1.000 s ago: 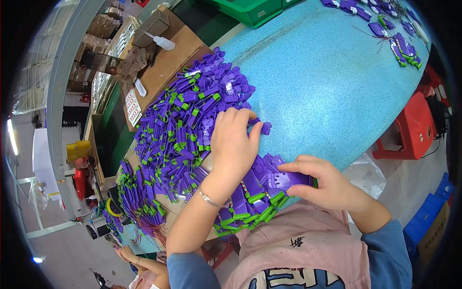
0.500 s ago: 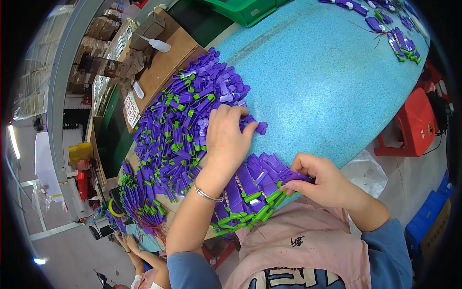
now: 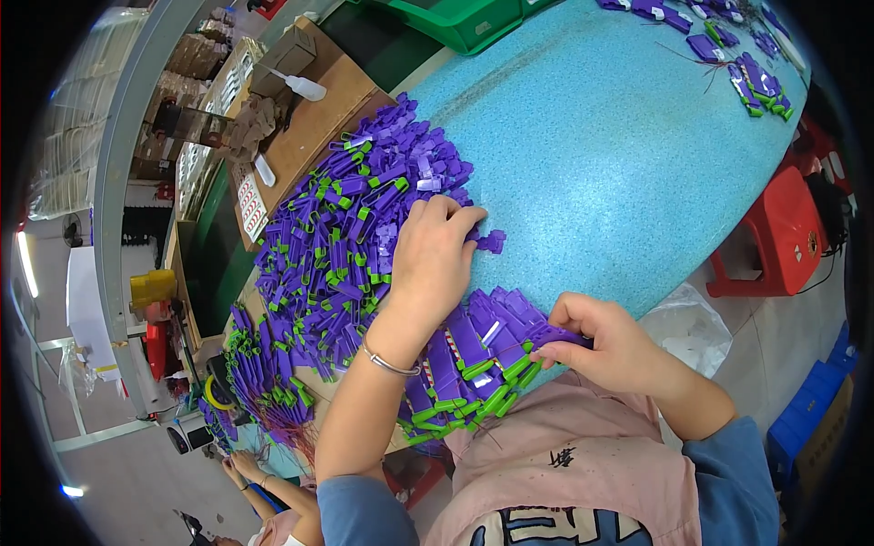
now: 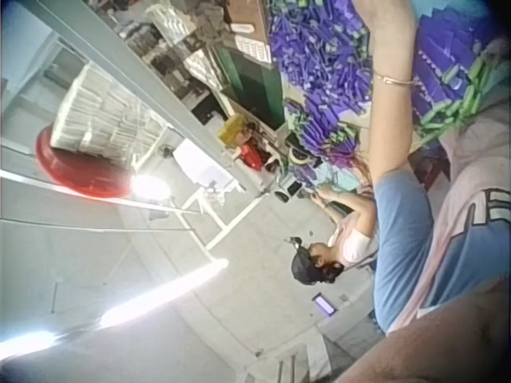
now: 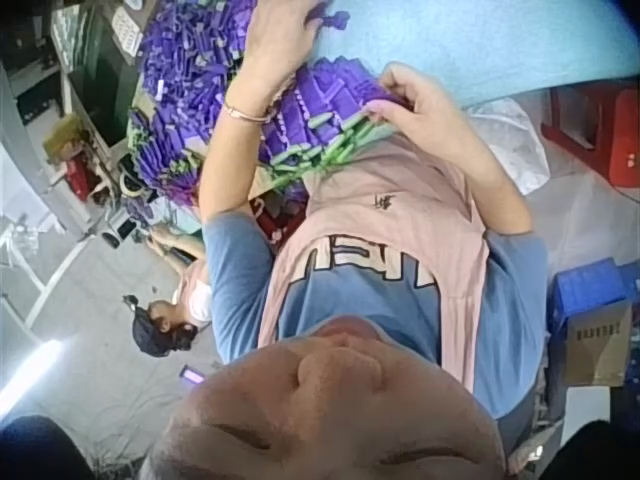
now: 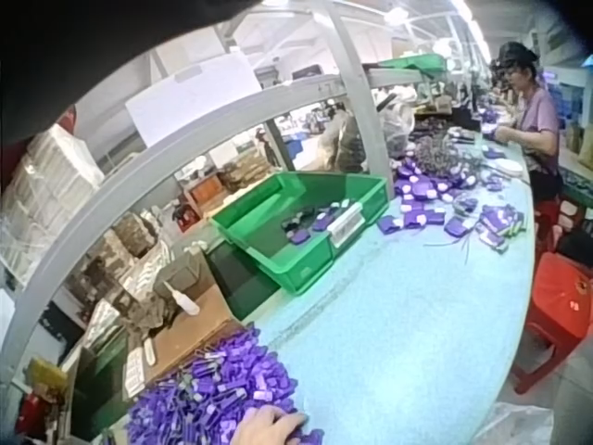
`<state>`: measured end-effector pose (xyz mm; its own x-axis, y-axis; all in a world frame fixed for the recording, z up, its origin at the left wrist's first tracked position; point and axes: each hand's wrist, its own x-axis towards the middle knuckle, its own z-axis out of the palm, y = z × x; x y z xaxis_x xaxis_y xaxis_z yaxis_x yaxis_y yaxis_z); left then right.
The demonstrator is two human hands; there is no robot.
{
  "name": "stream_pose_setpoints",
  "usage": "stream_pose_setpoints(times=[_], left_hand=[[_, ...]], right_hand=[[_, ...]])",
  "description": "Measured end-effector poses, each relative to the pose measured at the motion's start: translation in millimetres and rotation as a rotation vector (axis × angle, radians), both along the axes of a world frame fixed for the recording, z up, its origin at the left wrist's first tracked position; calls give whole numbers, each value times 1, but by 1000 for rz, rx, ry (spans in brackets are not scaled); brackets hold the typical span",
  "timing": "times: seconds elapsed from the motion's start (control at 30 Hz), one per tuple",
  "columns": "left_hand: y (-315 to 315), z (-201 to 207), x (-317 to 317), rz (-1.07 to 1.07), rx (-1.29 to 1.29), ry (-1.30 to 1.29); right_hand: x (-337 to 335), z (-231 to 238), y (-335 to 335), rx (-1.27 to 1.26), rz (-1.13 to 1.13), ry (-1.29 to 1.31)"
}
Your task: The person assembles toy components by attaching small plastic pieces onto larger plastic parts by hand, then applies liquid glue onto the assembled pieces using a squeeze bottle.
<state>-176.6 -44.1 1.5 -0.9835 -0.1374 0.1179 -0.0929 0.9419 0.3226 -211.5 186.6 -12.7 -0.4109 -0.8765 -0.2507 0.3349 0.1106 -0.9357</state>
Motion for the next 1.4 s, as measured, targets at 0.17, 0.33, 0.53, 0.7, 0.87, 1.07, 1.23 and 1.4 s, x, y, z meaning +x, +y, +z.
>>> stream_pose_setpoints(times=[0.17,0.33,0.53,0.7,0.87,1.07,1.23,1.4], left_hand=[[-8,-10,-4,-55,-94,40],[-13,-10,-2,-101,-111,78],[-13,-13,-4,-118,-141,102],[-18,-16,-13,-40,-54,201],[-34,-5,-8,293,246,304],[-62,7,15,387,479,438],[-43,34,42,343,696,493],[30,55,115,-62,268,402]], right_hand=[[1,1,-1,9,0,-37],[-7,1,-2,17,-40,44],[-45,-9,-46,-34,11,27],[-63,-27,-94,-5,77,49],[-65,-20,-92,41,29,128],[-32,-3,-61,-131,-6,-77],[-5,18,-38,-39,36,-89],[36,34,-20,33,73,34]])
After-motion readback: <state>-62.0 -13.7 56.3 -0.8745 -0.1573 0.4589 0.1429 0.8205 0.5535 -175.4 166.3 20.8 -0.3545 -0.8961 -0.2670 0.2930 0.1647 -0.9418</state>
